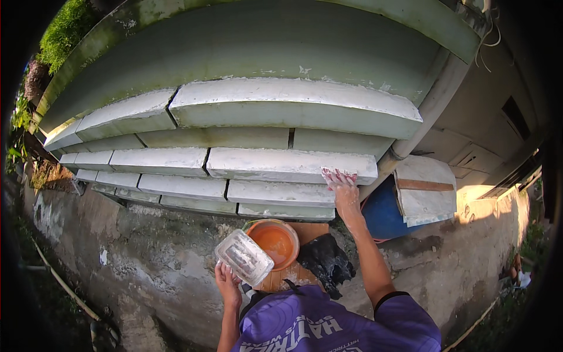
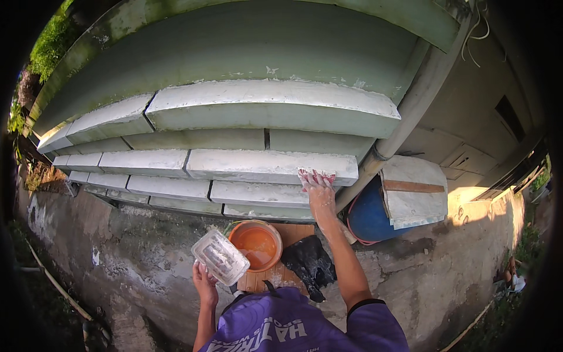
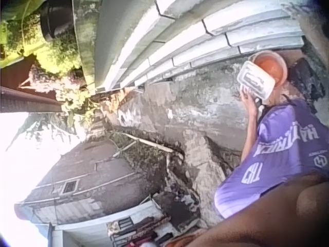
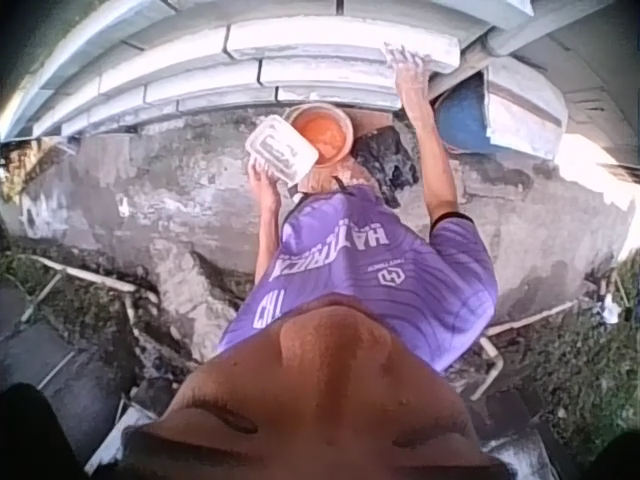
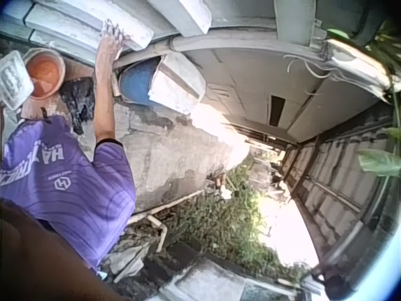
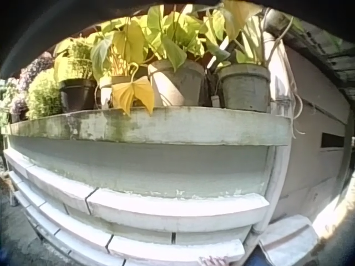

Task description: Patching or sealing cracks in an exterior wall using white putty and a cloth.

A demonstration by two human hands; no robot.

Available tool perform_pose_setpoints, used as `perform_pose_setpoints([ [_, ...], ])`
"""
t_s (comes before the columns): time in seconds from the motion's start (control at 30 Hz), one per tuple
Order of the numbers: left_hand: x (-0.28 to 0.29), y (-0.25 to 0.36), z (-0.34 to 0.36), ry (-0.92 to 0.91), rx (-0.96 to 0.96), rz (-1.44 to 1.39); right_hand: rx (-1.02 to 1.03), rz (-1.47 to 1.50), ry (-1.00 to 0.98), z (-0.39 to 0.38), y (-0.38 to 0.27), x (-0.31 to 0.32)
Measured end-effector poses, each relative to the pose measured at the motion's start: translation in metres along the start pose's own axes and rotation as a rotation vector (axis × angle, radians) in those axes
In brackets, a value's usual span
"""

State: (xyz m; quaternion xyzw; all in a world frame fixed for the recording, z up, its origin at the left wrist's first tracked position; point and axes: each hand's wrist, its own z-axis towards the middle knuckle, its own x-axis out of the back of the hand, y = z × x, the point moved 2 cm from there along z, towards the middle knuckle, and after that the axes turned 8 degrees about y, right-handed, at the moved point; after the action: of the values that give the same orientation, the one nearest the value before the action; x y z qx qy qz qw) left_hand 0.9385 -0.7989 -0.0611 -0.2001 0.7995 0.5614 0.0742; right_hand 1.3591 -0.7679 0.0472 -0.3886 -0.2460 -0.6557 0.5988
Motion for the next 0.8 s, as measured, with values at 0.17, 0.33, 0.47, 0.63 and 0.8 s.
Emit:
perform_pose_setpoints([
  [0.17,-0.002,-0.004,-0.004,0.049,0.039,-0.018,-0.049,0.101,-0.123,-0.005,-0.01,0.029],
  [0.33,-0.004,-0.003,-0.004,0.017,0.054,0.016,-0.115,0.229,0.136,0.022,0.008,0.043],
  [0.47,-0.01,0.003,-0.006,0.02,0.038,0.002,-0.147,0.308,0.184,0.015,0.016,0.05],
  [0.63,-0.023,0.006,-0.008,0.077,0.05,0.002,-0.044,0.13,0.251,0.017,0.035,0.05],
  [0.8,-0.023,0.0,-0.006,0.029,0.044,-0.008,-0.033,0.025,0.073,-0.018,0.049,0.018],
])
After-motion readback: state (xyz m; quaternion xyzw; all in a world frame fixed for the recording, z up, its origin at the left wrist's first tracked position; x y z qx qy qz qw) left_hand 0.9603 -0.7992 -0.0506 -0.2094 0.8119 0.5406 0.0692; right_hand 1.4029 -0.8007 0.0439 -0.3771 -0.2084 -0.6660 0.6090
